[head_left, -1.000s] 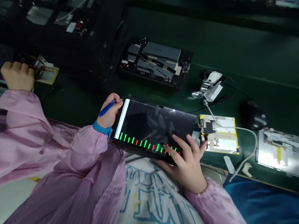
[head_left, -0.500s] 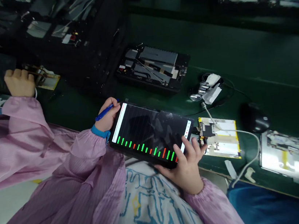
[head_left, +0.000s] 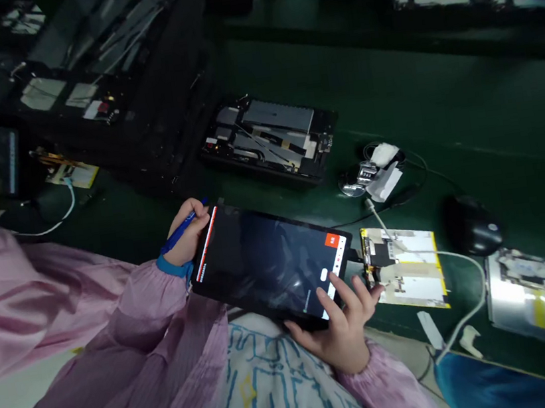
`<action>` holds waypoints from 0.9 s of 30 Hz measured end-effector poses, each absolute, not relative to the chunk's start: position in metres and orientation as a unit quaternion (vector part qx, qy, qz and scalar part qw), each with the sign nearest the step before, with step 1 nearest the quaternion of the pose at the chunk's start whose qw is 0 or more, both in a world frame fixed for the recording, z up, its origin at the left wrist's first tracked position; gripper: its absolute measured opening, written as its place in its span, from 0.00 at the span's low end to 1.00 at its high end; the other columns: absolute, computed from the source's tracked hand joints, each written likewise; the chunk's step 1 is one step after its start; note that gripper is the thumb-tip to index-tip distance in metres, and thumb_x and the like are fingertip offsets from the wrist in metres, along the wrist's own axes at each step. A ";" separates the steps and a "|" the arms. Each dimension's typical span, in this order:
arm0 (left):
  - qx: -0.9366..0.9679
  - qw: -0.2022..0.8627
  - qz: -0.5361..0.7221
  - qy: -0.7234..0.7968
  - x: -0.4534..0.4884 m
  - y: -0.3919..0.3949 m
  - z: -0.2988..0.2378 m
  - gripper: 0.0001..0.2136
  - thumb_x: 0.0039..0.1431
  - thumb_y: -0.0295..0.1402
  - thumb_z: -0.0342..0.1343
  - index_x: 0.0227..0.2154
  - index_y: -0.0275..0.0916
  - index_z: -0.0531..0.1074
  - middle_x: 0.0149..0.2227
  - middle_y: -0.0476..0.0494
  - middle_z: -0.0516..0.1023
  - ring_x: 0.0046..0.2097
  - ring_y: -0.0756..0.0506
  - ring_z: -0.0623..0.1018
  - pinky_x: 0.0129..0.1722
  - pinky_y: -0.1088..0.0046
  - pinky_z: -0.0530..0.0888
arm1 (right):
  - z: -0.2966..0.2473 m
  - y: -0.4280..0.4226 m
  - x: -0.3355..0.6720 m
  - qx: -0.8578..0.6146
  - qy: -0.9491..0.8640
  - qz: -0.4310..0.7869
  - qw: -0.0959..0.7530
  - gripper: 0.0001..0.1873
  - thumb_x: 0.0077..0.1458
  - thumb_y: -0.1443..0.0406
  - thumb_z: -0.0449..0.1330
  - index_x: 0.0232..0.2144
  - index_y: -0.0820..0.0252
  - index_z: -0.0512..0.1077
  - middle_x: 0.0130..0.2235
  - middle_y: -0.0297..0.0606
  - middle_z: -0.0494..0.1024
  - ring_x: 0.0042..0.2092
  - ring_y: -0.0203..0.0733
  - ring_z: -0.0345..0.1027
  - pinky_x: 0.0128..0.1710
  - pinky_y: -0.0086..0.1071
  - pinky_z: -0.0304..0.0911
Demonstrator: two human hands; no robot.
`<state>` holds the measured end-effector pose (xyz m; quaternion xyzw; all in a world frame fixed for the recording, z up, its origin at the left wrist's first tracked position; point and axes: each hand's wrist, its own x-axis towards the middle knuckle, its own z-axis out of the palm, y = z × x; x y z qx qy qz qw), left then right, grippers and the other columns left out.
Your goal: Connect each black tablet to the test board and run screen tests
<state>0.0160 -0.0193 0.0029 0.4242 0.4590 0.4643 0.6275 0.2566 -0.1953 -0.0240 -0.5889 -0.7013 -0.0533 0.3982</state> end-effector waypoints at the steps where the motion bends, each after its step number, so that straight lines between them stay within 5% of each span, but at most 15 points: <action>1: 0.423 0.631 0.464 0.456 0.016 -0.019 0.004 0.14 0.51 0.32 0.62 0.28 0.39 0.58 0.24 0.54 0.60 0.24 0.53 0.64 0.24 0.77 0.60 | -0.024 -0.194 0.256 -0.590 -0.699 -0.053 0.400 0.36 0.49 0.49 0.63 0.57 0.55 0.61 0.53 0.47 0.68 0.63 0.60 0.51 0.62 0.67 0.39; 27: 0.486 0.568 0.455 0.484 0.008 -0.011 0.001 0.12 0.51 0.32 0.61 0.28 0.39 0.60 0.24 0.53 0.64 0.26 0.52 0.65 0.25 0.77 0.62 | -0.023 -0.189 0.254 -0.622 -0.671 -0.062 0.398 0.24 0.52 0.59 0.58 0.52 0.57 0.63 0.50 0.46 0.70 0.61 0.58 0.52 0.61 0.65 0.39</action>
